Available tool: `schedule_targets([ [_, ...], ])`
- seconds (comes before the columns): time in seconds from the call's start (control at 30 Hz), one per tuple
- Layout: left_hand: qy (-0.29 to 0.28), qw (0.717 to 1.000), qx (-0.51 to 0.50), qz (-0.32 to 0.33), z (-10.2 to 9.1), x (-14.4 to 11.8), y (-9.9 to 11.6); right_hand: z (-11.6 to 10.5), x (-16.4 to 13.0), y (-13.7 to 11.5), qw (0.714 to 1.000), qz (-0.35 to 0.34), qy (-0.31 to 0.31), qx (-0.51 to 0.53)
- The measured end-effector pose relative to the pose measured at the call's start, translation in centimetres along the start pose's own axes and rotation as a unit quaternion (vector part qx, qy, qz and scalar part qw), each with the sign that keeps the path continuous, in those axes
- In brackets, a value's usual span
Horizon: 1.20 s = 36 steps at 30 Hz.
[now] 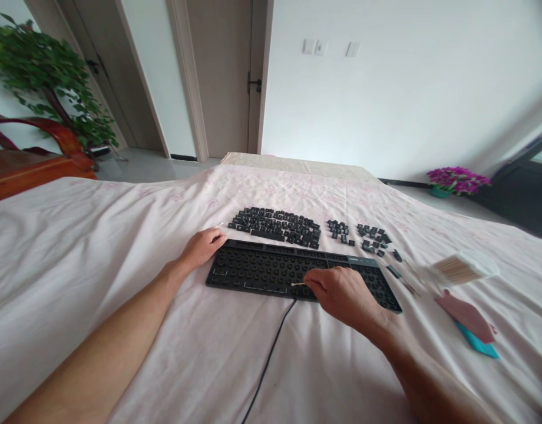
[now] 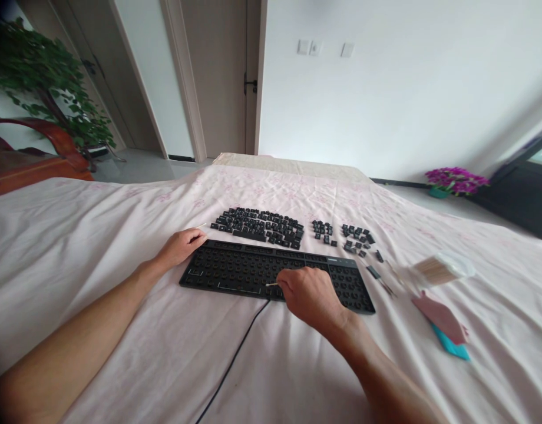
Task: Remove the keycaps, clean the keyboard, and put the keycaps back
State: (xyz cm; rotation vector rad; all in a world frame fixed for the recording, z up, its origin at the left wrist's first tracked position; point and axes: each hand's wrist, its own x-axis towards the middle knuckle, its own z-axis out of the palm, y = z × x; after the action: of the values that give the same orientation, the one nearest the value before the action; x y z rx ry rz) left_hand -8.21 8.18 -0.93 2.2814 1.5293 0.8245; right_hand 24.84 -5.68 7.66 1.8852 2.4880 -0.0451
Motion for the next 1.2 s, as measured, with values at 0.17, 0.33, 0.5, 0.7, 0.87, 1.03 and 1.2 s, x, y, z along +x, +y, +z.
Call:
schedule_targets([
  [0.17,-0.002,1.0,0.003,-0.001,0.0,0.0,0.1,-0.2,0.0,0.2,1.0,-0.002,-0.018,0.007],
  [0.33,-0.003,1.0,0.012,-0.001,0.1,0.0,-0.3,-1.6,-0.3,1.5,0.999,-0.001,-0.035,-0.011],
  [0.5,-0.006,1.0,0.011,-0.002,0.2,0.0,-0.5,-2.2,-0.7,2.2,1.0,-0.002,-0.012,0.01],
  [0.7,-0.011,1.0,0.009,-0.007,0.1,0.0,-0.3,-1.5,-0.6,0.8,0.997,-0.036,-0.041,0.054],
  [0.87,-0.012,1.0,0.007,-0.008,0.2,0.0,-0.3,-1.3,-0.8,0.9,0.998,-0.046,-0.039,0.028],
  [1.03,-0.016,1.0,0.004,-0.004,0.2,0.1,-0.4,-2.1,-1.3,2.4,0.997,-0.046,-0.054,-0.021],
  [1.2,-0.019,1.0,0.005,-0.01,0.1,0.1,-0.4,-3.1,-1.8,3.8,0.994,-0.025,-0.08,-0.064],
])
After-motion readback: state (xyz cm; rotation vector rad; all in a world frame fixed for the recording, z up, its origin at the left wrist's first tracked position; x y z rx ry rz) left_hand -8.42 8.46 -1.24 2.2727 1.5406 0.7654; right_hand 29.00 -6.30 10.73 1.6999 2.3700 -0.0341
